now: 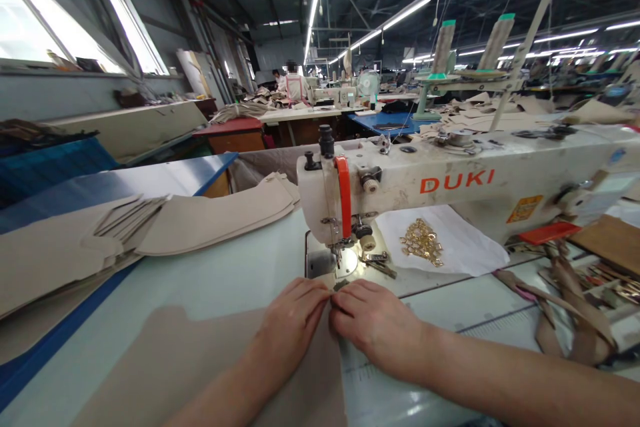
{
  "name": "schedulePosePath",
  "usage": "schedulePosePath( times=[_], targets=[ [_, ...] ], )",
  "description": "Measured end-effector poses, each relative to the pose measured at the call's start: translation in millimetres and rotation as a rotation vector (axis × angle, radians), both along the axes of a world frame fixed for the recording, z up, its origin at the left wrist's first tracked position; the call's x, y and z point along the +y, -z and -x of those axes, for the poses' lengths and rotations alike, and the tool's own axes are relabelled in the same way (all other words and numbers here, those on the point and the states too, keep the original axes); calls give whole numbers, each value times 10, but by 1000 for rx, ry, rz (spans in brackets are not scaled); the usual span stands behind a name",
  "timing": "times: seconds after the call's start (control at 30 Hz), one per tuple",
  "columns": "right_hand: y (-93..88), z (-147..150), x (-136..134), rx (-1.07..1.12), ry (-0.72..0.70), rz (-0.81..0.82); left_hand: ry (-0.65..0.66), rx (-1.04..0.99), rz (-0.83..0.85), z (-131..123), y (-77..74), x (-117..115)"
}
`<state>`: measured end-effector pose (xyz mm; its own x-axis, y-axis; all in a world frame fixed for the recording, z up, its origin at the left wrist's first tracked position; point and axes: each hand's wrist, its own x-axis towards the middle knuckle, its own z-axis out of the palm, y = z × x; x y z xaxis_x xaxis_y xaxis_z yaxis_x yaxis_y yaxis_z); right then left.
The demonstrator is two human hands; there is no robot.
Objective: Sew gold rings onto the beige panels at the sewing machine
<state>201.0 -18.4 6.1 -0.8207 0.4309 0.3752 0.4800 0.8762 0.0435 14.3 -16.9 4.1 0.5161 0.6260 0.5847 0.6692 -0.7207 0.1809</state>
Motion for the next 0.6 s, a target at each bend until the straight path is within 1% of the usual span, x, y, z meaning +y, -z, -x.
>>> schedulePosePath(
  times=[0.17,0.37,0.6],
  targets=[
    [-22,-50,153,-29,22,13,-17,-1,-27,-49,20,161],
    [-35,-95,329,-38,67,38,-15,23,-34,-104,10,386],
    [9,-108,424,-10,80,48,-26,31,-55,-122,-6,476]
  ],
)
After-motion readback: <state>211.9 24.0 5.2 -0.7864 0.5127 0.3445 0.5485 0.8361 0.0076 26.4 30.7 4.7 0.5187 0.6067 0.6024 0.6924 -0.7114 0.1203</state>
